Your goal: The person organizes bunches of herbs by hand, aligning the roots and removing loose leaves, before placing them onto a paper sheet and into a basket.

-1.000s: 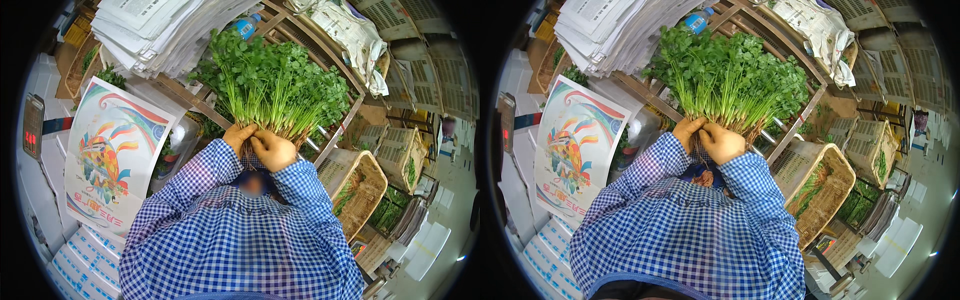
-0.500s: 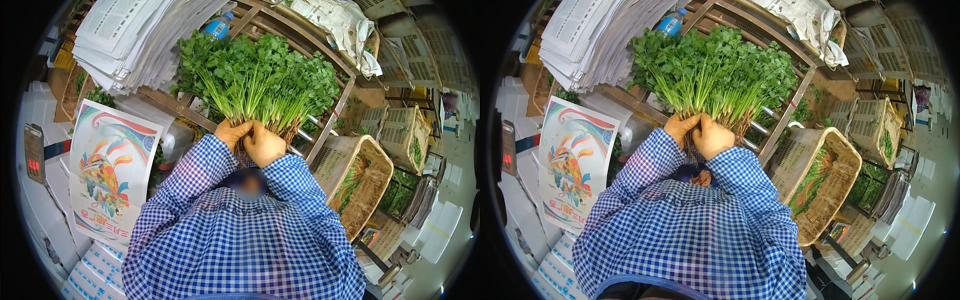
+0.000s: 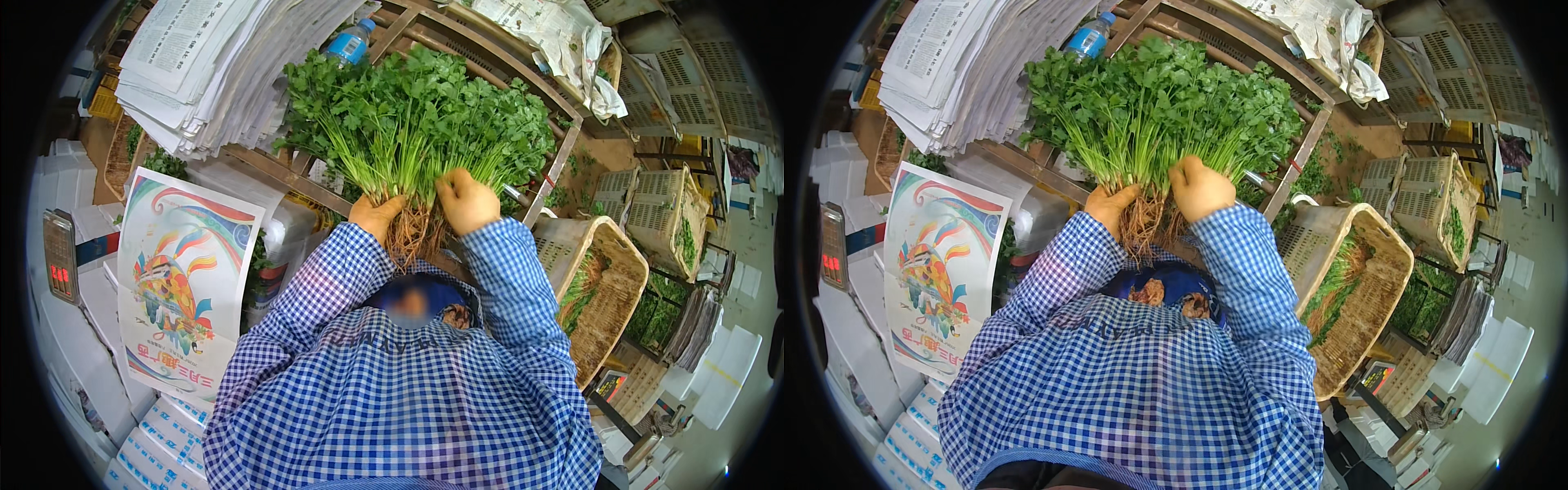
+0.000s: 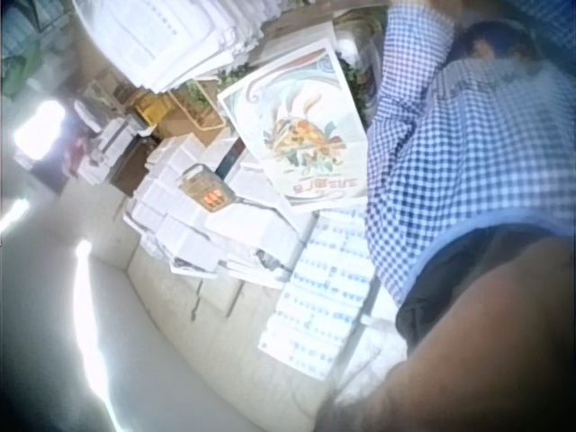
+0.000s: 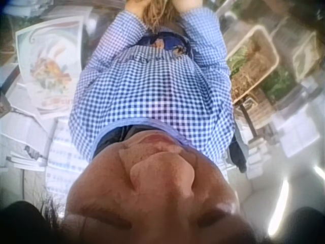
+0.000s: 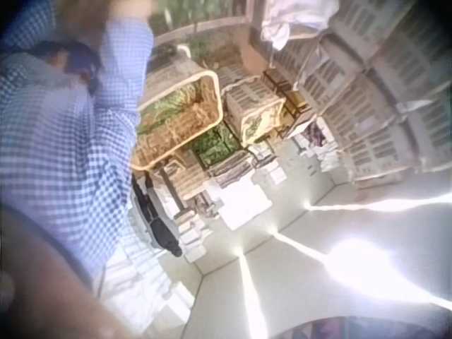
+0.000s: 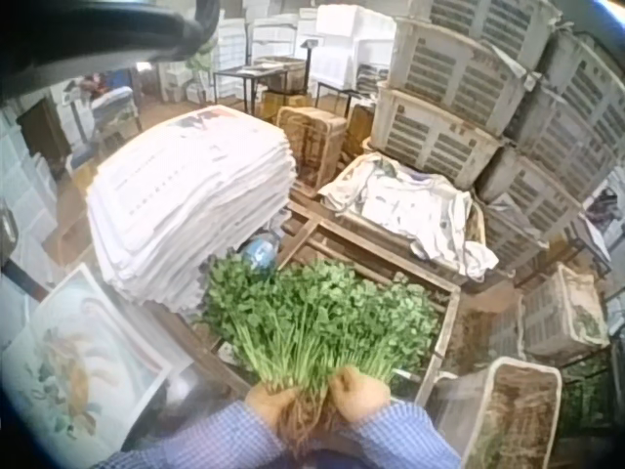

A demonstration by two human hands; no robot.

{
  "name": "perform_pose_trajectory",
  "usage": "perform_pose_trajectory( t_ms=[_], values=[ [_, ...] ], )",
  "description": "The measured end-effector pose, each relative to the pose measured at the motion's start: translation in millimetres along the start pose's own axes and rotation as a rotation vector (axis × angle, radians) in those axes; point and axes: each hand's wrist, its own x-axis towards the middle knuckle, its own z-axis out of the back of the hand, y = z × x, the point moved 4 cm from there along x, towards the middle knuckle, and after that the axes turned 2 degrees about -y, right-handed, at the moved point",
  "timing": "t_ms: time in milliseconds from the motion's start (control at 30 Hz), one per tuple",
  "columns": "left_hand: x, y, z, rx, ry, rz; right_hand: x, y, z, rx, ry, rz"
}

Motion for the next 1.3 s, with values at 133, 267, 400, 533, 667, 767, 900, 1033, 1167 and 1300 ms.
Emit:
perform_pose_trajectory(
  t_ms=[133,267,400,533,667,767,900,1033,1167,1300],
  values=[
    [-5,-3,3,0.095,-0.097,0.084,-61,-28,4,0.480,0.442,-0.086],
    [15,15,11,0.106,-0.063,0.028,-91,-129,50,1.330,0.103,0.198],
    [-8,-13,-16,0.245,0.009,-0.107,-86,-192,65,1.300,-0.684,-0.336],
    [-3,-21,-26,0.548,0.005,-0.057,-84,-118,16,0.958,-0.298,-0.414],
    [9,-3,-38,0.309,0.083,-0.195,-63,-45,-25,0.342,-0.151,-0.123],
    [11,-10,-50,0.927,0.056,-0.261,-54,-32,-26,0.028,-0.169,-0.106],
    [32,5,-41,0.938,0.088,-0.301,-52,-38,-21,-0.143,-0.188,-0.095],
    [35,-2,-49,0.448,0.219,-0.177,-44,-38,-23,-0.141,-0.099,-0.103],
    [25,-9,-53,0.504,0.135,-0.109,-38,-23,-39,-0.006,0.024,-0.154],
    [20,-16,-58,0.597,0.199,-0.049,-44,-28,-48,0.060,0.053,-0.113]
  ],
)
